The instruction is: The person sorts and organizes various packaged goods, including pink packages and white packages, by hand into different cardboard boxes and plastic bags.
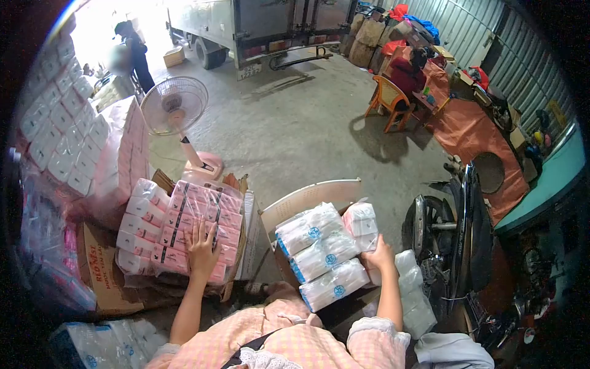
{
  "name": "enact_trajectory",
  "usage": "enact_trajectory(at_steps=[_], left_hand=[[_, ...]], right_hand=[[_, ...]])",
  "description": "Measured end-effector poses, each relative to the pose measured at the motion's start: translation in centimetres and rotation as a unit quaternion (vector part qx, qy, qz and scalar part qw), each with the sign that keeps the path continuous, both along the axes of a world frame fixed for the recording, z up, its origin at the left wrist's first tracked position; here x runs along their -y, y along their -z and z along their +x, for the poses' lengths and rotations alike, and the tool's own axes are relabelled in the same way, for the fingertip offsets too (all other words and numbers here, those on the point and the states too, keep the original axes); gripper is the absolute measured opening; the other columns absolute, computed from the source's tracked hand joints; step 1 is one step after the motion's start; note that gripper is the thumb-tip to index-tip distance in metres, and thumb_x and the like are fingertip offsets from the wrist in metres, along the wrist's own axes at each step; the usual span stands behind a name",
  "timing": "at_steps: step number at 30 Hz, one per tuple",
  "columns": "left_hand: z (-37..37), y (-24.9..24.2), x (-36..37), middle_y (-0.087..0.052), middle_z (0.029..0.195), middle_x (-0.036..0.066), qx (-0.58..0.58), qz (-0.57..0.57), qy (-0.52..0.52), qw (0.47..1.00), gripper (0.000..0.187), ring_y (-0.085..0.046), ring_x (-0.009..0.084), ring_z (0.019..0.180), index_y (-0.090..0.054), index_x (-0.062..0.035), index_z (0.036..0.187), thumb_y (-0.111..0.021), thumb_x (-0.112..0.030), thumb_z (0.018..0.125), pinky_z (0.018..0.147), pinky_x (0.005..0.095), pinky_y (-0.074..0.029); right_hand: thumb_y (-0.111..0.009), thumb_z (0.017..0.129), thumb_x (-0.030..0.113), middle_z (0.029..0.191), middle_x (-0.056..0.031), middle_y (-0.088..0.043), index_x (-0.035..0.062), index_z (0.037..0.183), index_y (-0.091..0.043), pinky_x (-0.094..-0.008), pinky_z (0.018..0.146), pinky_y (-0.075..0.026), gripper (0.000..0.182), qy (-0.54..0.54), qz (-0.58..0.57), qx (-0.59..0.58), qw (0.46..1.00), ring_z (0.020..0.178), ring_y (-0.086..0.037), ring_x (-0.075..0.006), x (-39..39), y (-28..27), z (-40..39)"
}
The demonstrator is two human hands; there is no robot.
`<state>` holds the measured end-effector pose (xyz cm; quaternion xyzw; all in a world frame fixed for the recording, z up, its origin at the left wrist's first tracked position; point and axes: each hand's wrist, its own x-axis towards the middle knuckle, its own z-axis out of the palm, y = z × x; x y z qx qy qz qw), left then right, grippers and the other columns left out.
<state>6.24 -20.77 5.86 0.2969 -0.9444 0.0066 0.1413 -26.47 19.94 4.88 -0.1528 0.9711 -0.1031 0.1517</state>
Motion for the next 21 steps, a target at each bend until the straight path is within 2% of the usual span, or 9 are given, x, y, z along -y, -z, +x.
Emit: enact_trajectory(at_steps=[5, 7, 11, 13, 14, 16, 17, 19, 21], left_hand=[[0.2, -0.2, -0.1, -0.037, 0.143, 0.012, -0.021, 0.007, 0.005, 1.000, 0.060, -0.032, 0.0304, 0.133, -0.048, -0.0167, 0.133, -0.065, -0.029, 0.076, 0.111, 0.0529, -0.017], [0.4, 0.4, 0.0, -0.037, 0.143, 0.011, -0.026, -0.001, 0.004, 1.000, 0.060, -0.032, 0.0298, 0.132, -0.049, -0.0170, 0.133, -0.065, -0.029, 0.077, 0.111, 0.0524, -0.016], [0.3, 0.2, 0.0, -0.037, 0.143, 0.011, -0.021, 0.002, 0.002, 1.000, 0.059, -0.032, 0.0297, 0.132, -0.048, -0.0178, 0.133, -0.064, -0.030, 0.078, 0.111, 0.0518, -0.016], [0.4, 0.3, 0.1, -0.037, 0.143, 0.011, -0.020, 0.002, 0.002, 1.000, 0.058, -0.032, 0.0297, 0.133, -0.048, -0.0178, 0.133, -0.064, -0.030, 0.078, 0.111, 0.0516, -0.016], [0.4, 0.3, 0.1, -0.037, 0.143, 0.011, -0.022, -0.004, 0.003, 1.000, 0.058, -0.031, 0.0295, 0.133, -0.048, -0.0178, 0.133, -0.064, -0.030, 0.078, 0.111, 0.0516, -0.016], [0.3, 0.4, 0.1, -0.037, 0.143, 0.011, -0.028, -0.009, 0.002, 1.000, 0.059, -0.031, 0.0294, 0.133, -0.048, -0.0178, 0.133, -0.064, -0.030, 0.078, 0.111, 0.0516, -0.016], [0.4, 0.6, 0.1, -0.036, 0.143, 0.011, -0.024, 0.001, 0.001, 1.000, 0.058, -0.030, 0.0291, 0.134, -0.048, -0.0176, 0.133, -0.064, -0.030, 0.078, 0.111, 0.0517, -0.016], [0.3, 0.3, 0.2, -0.036, 0.144, 0.011, -0.022, 0.009, 0.002, 1.000, 0.058, -0.029, 0.0288, 0.135, -0.049, -0.0174, 0.133, -0.064, -0.030, 0.078, 0.111, 0.0517, -0.017], [0.5, -0.3, 0.0, -0.034, 0.145, 0.011, -0.015, 0.017, 0.006, 1.000, 0.058, -0.027, 0.0284, 0.136, -0.049, -0.0172, 0.132, -0.064, -0.030, 0.078, 0.111, 0.0518, -0.017]], right_hand=[[-0.077, 0.055, 0.039, 0.110, -0.0308, -0.058, -0.0026, 0.132, -0.028, -0.0451, 0.089, -0.045, 0.101, 0.030, -0.014, 0.047, 0.998, 0.105, -0.055, -0.0438, 0.6, 0.2, 1.2], [-0.078, 0.054, 0.039, 0.110, -0.0312, -0.057, -0.0021, 0.133, -0.026, -0.0450, 0.089, -0.045, 0.103, 0.030, -0.029, -0.001, 0.999, 0.106, -0.055, -0.0439, 0.0, 1.8, 0.9], [-0.078, 0.054, 0.039, 0.111, -0.0296, -0.058, -0.0012, 0.134, -0.026, -0.0460, 0.089, -0.045, 0.103, 0.029, -0.057, 0.006, 0.998, 0.105, -0.056, -0.0437, 0.0, 2.6, 0.6], [-0.077, 0.054, 0.037, 0.108, -0.0271, -0.060, 0.0016, 0.129, -0.036, -0.0466, 0.085, -0.047, 0.093, 0.075, 0.010, -0.026, 0.997, 0.101, -0.058, -0.0422, 1.8, -0.9, 2.6], [-0.077, 0.054, 0.037, 0.108, -0.0271, -0.060, 0.0016, 0.129, -0.036, -0.0466, 0.085, -0.047, 0.093, 0.076, 0.012, -0.025, 0.997, 0.101, -0.058, -0.0422, 1.5, -1.6, 3.1], [-0.078, 0.057, 0.037, 0.101, -0.0242, -0.063, 0.0049, 0.124, -0.044, -0.0469, 0.080, -0.048, 0.082, 0.095, -0.030, -0.100, 0.990, 0.093, -0.061, -0.0408, 1.1, -2.9, 3.4], [-0.078, 0.057, 0.037, 0.101, -0.0242, -0.063, 0.0049, 0.124, -0.044, -0.0469, 0.080, -0.048, 0.082, 0.096, -0.030, -0.102, 0.990, 0.093, -0.061, -0.0408, 0.3, -3.3, 3.6], [-0.080, 0.056, 0.038, 0.097, -0.0225, -0.064, 0.0065, 0.116, -0.051, -0.0471, 0.076, -0.049, 0.074, 0.095, -0.055, -0.191, 0.976, 0.089, -0.062, -0.0398, -1.8, -4.2, 4.0], [-0.080, 0.056, 0.039, 0.098, -0.0227, -0.064, 0.0076, 0.116, -0.050, -0.0467, 0.076, -0.049, 0.075, 0.130, -0.082, -0.202, 0.967, 0.089, -0.062, -0.0402, -3.4, -6.7, 5.5]])
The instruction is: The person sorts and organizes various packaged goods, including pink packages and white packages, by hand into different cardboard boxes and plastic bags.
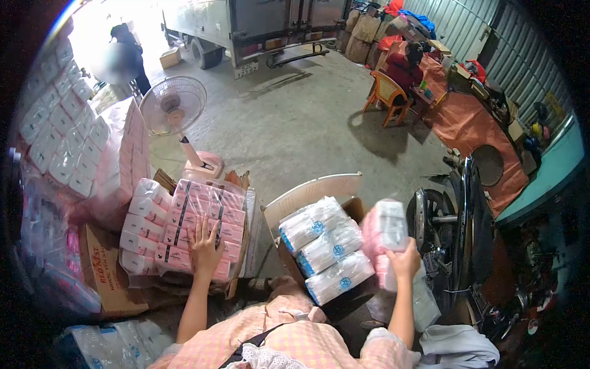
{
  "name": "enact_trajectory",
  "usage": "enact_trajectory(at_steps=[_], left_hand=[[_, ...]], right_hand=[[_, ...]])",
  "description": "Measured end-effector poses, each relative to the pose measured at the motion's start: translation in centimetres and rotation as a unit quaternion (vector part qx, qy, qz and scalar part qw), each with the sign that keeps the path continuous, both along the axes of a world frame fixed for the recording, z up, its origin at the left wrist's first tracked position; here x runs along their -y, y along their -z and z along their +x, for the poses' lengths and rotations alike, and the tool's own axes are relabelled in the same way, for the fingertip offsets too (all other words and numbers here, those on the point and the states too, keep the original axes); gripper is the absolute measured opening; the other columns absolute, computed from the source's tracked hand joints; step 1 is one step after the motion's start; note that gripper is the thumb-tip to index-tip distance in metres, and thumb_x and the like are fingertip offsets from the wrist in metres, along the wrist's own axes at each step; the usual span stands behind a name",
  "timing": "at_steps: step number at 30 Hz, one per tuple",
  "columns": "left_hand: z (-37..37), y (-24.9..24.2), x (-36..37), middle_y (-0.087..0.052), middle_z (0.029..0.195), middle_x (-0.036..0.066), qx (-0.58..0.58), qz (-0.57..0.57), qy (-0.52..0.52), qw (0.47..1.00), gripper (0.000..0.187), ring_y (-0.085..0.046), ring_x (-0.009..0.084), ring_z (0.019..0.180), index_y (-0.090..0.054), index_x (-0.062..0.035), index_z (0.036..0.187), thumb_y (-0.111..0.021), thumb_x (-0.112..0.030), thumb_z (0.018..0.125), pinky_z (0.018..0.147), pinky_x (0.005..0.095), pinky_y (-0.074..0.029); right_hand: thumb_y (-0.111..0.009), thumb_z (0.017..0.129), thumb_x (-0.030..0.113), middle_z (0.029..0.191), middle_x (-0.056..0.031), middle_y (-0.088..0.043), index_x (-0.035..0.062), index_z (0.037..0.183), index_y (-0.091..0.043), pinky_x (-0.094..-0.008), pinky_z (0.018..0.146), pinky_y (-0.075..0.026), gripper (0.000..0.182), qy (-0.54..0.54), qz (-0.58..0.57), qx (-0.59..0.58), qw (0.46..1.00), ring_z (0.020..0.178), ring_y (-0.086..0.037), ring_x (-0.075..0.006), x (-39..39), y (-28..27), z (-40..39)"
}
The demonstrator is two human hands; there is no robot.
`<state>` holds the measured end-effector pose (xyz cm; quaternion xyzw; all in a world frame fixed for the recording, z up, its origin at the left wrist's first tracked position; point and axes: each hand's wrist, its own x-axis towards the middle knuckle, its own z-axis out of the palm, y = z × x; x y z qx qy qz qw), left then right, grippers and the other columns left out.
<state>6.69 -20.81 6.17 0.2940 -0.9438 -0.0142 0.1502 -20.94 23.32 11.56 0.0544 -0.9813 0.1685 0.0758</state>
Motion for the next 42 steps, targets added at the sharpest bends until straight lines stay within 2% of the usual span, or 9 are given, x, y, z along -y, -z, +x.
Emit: enact_trajectory(at_steps=[5, 9, 10, 19, 26, 34, 38, 40, 42], left_hand=[[-0.1, 0.1, -0.1, -0.035, 0.144, 0.011, -0.007, -0.004, 0.002, 1.000, 0.056, -0.027, 0.0286, 0.136, -0.050, -0.0158, 0.131, -0.064, -0.029, 0.078, 0.111, 0.0521, -0.016], [-0.3, 0.3, 0.0, -0.036, 0.143, 0.012, -0.015, -0.006, 0.003, 1.000, 0.054, -0.028, 0.0292, 0.135, -0.052, -0.0144, 0.130, -0.062, -0.028, 0.079, 0.112, 0.0530, -0.014], [-0.3, 0.3, 0.0, -0.036, 0.143, 0.012, -0.014, -0.005, 0.006, 1.000, 0.054, -0.028, 0.0292, 0.135, -0.052, -0.0144, 0.130, -0.062, -0.028, 0.079, 0.112, 0.0530, -0.014], [-0.5, 0.3, -0.2, -0.036, 0.144, 0.012, 0.000, -0.013, -0.002, 1.000, 0.055, -0.028, 0.0289, 0.136, -0.051, -0.0151, 0.130, -0.062, -0.030, 0.078, 0.111, 0.0526, -0.014], [-0.3, 0.6, -0.1, -0.036, 0.144, 0.011, -0.001, -0.004, -0.007, 1.000, 0.055, -0.027, 0.0292, 0.136, -0.051, -0.0153, 0.130, -0.063, -0.030, 0.078, 0.111, 0.0534, -0.016], [-0.4, 0.4, 0.0, -0.035, 0.144, 0.012, -0.004, -0.004, -0.006, 1.000, 0.055, -0.027, 0.0297, 0.136, -0.052, -0.0149, 0.130, -0.063, -0.029, 0.078, 0.110, 0.0540, -0.016], [-0.5, 0.3, 0.0, -0.036, 0.144, 0.012, -0.002, 0.004, -0.004, 1.000, 0.055, -0.027, 0.0297, 0.136, -0.052, -0.0147, 0.130, -0.063, -0.028, 0.077, 0.111, 0.0535, -0.015], [-0.5, 0.2, -0.1, -0.037, 0.143, 0.012, -0.002, 0.004, -0.005, 1.000, 0.055, -0.027, 0.0297, 0.136, -0.052, -0.0147, 0.130, -0.063, -0.028, 0.077, 0.111, 0.0533, -0.014], [-0.5, 0.1, -0.1, -0.037, 0.143, 0.012, 0.003, 0.004, -0.005, 1.000, 0.056, -0.027, 0.0296, 0.136, -0.052, -0.0148, 0.130, -0.064, -0.027, 0.077, 0.112, 0.0527, -0.014]], right_hand=[[-0.077, 0.060, 0.039, 0.105, -0.0251, -0.061, 0.0107, 0.126, -0.045, -0.0471, 0.081, -0.046, 0.078, 0.130, -0.046, -0.025, 0.990, 0.096, -0.059, -0.0421, -2.9, -5.0, 5.5], [-0.075, 0.064, 0.040, 0.105, -0.0256, -0.062, 0.0122, 0.132, -0.040, -0.0500, 0.080, -0.045, 0.082, 0.223, -0.051, -0.068, 0.971, 0.093, -0.059, -0.0441, -5.0, -1.4, 10.2], [-0.072, 0.067, 0.038, 0.119, -0.0278, -0.054, 0.0082, 0.134, -0.037, -0.0461, 0.090, -0.042, 0.082, 0.279, -0.073, 0.052, 0.956, 0.107, -0.053, -0.0434, -3.0, -3.2, 12.0], [-0.068, 0.068, 0.038, 0.120, -0.0296, -0.053, -0.0012, 0.140, -0.027, -0.0481, 0.089, -0.043, 0.091, 0.140, -0.018, 0.023, 0.990, 0.103, -0.055, -0.0438, -0.1, 1.3, 11.4], [-0.067, 0.068, 0.041, 0.118, -0.0329, -0.053, 0.0006, 0.141, -0.027, -0.0478, 0.091, -0.041, 0.093, 0.211, -0.047, 0.101, 0.971, 0.106, -0.053, -0.0462, 1.0, -0.2, 8.7], [-0.063, 0.072, 0.044, 0.126, -0.0302, -0.049, 0.0029, 0.141, -0.029, -0.0452, 0.098, -0.038, 0.087, 0.330, -0.132, 0.124, 0.926, 0.117, -0.048, -0.0434, -5.7, 9.5, 9.8], [-0.066, 0.071, 0.040, 0.124, -0.0338, -0.048, -0.0097, 0.142, -0.006, -0.0429, 0.100, -0.035, 0.106, 0.286, -0.132, 0.120, 0.941, 0.115, -0.049, -0.0445, -6.8, 17.6, 14.0], [-0.070, 0.069, 0.036, 0.125, -0.0355, -0.046, -0.0121, 0.140, 0.002, -0.0417, 0.100, -0.036, 0.111, 0.350, -0.049, 0.285, 0.891, 0.117, -0.048, -0.0432, -3.9, 15.9, 14.5], [-0.071, 0.069, 0.032, 0.124, -0.0371, -0.045, -0.0157, 0.138, 0.004, -0.0407, 0.100, -0.038, 0.113, 0.339, -0.120, 0.273, 0.892, 0.117, -0.048, -0.0429, -4.4, 19.5, 14.9]])
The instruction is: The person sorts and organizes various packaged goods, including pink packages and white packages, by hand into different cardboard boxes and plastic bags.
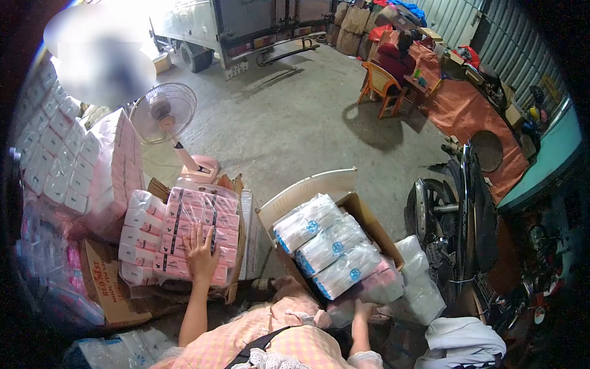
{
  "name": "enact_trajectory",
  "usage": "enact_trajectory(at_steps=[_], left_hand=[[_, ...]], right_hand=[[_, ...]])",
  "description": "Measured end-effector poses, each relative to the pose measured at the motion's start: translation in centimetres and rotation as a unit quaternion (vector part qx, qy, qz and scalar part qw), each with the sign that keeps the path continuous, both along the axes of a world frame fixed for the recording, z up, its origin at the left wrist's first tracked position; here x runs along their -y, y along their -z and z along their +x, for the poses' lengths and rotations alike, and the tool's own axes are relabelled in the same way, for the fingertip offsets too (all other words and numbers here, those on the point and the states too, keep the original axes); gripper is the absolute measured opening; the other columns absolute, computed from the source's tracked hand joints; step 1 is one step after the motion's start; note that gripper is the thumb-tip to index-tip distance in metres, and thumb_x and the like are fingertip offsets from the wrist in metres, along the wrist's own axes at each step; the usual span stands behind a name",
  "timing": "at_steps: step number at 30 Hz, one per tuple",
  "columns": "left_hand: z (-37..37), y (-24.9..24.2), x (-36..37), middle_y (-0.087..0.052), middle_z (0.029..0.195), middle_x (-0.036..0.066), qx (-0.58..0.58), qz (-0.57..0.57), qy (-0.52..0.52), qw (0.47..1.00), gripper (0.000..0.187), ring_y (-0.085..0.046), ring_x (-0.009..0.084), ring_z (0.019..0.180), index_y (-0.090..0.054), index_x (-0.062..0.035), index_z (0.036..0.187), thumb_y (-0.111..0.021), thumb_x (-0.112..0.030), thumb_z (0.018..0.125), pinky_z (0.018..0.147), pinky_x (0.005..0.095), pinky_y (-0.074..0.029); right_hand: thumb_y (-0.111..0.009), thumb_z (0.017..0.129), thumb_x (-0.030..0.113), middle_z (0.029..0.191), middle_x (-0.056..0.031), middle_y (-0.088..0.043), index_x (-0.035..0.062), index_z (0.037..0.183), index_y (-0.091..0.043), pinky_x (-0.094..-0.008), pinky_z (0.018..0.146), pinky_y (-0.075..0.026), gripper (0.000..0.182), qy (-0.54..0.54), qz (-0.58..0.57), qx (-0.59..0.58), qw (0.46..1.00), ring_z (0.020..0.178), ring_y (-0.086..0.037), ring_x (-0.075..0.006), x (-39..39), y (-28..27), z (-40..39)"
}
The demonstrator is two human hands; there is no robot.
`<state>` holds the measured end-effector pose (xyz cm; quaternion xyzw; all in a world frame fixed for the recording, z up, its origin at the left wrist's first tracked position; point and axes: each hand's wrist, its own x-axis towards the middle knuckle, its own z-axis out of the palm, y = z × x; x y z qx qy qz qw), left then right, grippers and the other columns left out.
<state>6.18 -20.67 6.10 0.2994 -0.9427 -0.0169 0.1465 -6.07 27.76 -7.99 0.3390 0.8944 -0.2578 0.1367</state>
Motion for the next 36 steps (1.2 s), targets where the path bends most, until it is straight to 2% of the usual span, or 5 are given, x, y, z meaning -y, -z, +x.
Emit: enact_trajectory(at_steps=[10, 12, 16, 21, 36], left_hand=[[0.2, 0.2, 0.2, -0.036, 0.144, 0.010, -0.001, -0.012, -0.005, 1.000, 0.054, -0.027, 0.0281, 0.136, -0.049, -0.0183, 0.133, -0.062, -0.028, 0.081, 0.111, 0.0508, -0.017], [0.2, 0.0, 0.1, -0.036, 0.144, 0.010, 0.006, -0.005, -0.005, 1.000, 0.055, -0.027, 0.0283, 0.136, -0.049, -0.0185, 0.133, -0.062, -0.029, 0.081, 0.111, 0.0510, -0.017], [0.3, 0.2, 0.2, -0.036, 0.144, 0.010, 0.000, -0.014, -0.002, 1.000, 0.054, -0.028, 0.0283, 0.136, -0.049, -0.0188, 0.133, -0.062, -0.029, 0.081, 0.111, 0.0512, -0.018], [0.1, -0.2, 0.0, -0.036, 0.144, 0.010, -0.001, -0.012, -0.005, 1.000, 0.051, -0.028, 0.0280, 0.136, -0.051, -0.0179, 0.131, -0.061, -0.028, 0.081, 0.111, 0.0515, -0.018], [0.0, 0.1, 0.1, -0.037, 0.143, 0.010, -0.012, -0.008, -0.007, 1.000, 0.051, -0.030, 0.0279, 0.135, -0.054, -0.0153, 0.127, -0.063, -0.025, 0.079, 0.111, 0.0518, -0.018]], right_hand=[[-0.078, 0.064, 0.048, 0.123, -0.0344, -0.045, -0.0144, 0.125, -0.039, -0.0475, 0.091, -0.042, 0.095, 0.198, -0.035, -0.144, 0.969, 0.110, -0.051, -0.0420, 2.4, -5.7, -4.8], [-0.079, 0.065, 0.043, 0.127, -0.0324, -0.045, -0.0096, 0.135, -0.029, -0.0518, 0.092, -0.041, 0.101, 0.123, 0.279, -0.411, 0.859, 0.112, -0.049, -0.0450, 1.3, -5.1, -6.4], [-0.074, 0.064, 0.054, 0.111, -0.0278, -0.057, -0.0093, 0.115, -0.056, -0.0481, 0.087, -0.044, 0.084, -0.014, 0.326, -0.425, 0.844, 0.102, -0.055, -0.0427, -3.4, -6.0, -11.5], [-0.071, 0.065, 0.054, 0.105, -0.0271, -0.062, -0.0060, 0.103, -0.063, -0.0429, 0.084, -0.047, 0.071, -0.182, 0.061, 0.052, 0.980, 0.101, -0.060, -0.0381, -6.6, -5.0, -15.7], [-0.076, 0.064, 0.035, 0.103, -0.0200, -0.064, 0.0014, 0.112, -0.058, -0.0419, 0.080, -0.049, 0.062, -0.067, -0.115, 0.026, 0.991, 0.091, -0.062, -0.0318, -10.7, 9.1, -20.2]])
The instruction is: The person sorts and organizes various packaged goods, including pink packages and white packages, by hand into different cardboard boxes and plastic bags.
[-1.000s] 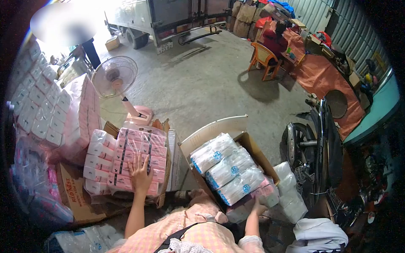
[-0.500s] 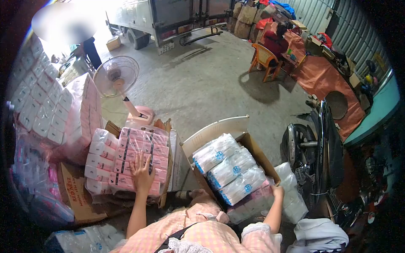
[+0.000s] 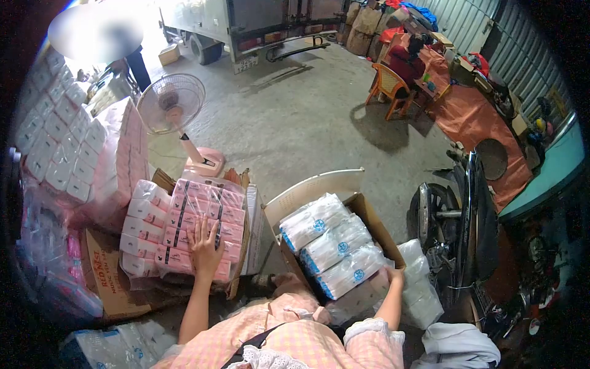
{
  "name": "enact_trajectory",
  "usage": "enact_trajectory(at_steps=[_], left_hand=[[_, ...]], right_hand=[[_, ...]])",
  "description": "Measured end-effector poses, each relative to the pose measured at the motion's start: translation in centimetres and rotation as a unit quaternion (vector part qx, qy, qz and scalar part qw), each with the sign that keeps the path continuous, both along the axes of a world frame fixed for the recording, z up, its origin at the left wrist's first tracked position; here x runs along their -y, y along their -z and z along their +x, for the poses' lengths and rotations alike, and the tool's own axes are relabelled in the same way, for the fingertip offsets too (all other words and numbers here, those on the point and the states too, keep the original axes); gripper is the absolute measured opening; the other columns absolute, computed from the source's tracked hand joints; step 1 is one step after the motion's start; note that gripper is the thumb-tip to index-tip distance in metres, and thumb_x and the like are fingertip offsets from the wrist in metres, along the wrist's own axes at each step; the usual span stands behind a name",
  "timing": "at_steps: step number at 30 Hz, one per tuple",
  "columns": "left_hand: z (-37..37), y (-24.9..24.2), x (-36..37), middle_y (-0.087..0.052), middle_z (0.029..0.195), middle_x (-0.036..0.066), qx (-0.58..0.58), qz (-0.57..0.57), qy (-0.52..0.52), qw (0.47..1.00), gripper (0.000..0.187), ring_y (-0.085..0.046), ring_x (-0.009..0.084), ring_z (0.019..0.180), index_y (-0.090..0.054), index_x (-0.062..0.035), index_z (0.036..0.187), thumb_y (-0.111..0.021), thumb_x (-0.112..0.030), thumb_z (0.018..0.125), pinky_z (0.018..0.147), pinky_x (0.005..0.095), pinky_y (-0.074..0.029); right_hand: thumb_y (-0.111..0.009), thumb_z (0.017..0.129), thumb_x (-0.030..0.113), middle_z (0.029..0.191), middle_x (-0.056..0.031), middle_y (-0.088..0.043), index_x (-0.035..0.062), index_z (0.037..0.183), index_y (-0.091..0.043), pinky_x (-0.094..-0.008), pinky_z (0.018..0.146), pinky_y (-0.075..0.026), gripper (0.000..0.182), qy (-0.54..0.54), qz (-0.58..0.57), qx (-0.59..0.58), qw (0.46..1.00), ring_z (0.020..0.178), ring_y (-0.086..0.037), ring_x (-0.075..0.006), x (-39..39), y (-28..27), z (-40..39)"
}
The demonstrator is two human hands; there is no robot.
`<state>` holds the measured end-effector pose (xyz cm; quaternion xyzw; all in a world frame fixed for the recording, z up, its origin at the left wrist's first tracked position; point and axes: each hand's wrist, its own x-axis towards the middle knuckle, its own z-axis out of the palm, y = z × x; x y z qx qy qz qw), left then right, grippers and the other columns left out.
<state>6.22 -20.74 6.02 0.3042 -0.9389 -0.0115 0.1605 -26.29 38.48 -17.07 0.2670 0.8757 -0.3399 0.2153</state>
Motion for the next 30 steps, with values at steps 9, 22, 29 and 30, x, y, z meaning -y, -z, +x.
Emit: enact_trajectory(at_steps=[9, 22, 29, 30], left_hand=[[0.0, 0.6, 0.2, -0.037, 0.143, 0.011, -0.002, -0.005, 0.003, 1.000, 0.053, -0.029, 0.0282, 0.135, -0.053, -0.0150, 0.128, -0.064, -0.026, 0.077, 0.110, 0.0527, -0.018], [-0.3, 0.0, -0.1, -0.038, 0.143, 0.013, 0.015, -0.013, 0.004, 1.000, 0.051, -0.028, 0.0297, 0.135, -0.053, -0.0142, 0.129, -0.061, -0.027, 0.080, 0.111, 0.0531, -0.016], [-0.2, 0.3, 0.0, -0.038, 0.143, 0.011, 0.017, -0.007, 0.003, 1.000, 0.052, -0.028, 0.0286, 0.136, -0.053, -0.0163, 0.129, -0.062, -0.028, 0.079, 0.110, 0.0524, -0.017], [-0.2, 0.3, 0.0, -0.037, 0.143, 0.009, 0.020, -0.009, 0.000, 1.000, 0.053, -0.029, 0.0277, 0.135, -0.052, -0.0176, 0.129, -0.063, -0.027, 0.078, 0.110, 0.0512, -0.019]], right_hand=[[-0.059, 0.074, 0.023, 0.072, -0.0269, -0.061, -0.0069, 0.075, -0.064, -0.0434, 0.067, -0.046, 0.030, -0.109, 0.168, -0.254, 0.946, 0.068, -0.062, -0.0373, 7.8, -17.6, 8.0], [-0.054, 0.085, 0.021, 0.061, -0.0111, -0.053, -0.0074, 0.068, -0.050, -0.0371, 0.057, -0.038, 0.034, 0.072, 0.037, -0.430, 0.899, 0.057, -0.042, -0.0157, 10.2, -18.8, 12.0], [-0.057, 0.078, 0.016, 0.066, -0.0166, -0.061, -0.0056, 0.075, -0.060, -0.0387, 0.062, -0.044, 0.022, -0.035, 0.056, -0.345, 0.936, 0.061, -0.057, -0.0277, 10.7, -9.1, 15.8], [-0.059, 0.077, 0.019, 0.070, -0.0174, -0.063, -0.0028, 0.079, -0.064, -0.0388, 0.064, -0.045, 0.022, -0.119, 0.073, -0.261, 0.955, 0.065, -0.059, -0.0310, 10.5, -8.3, 16.6]])
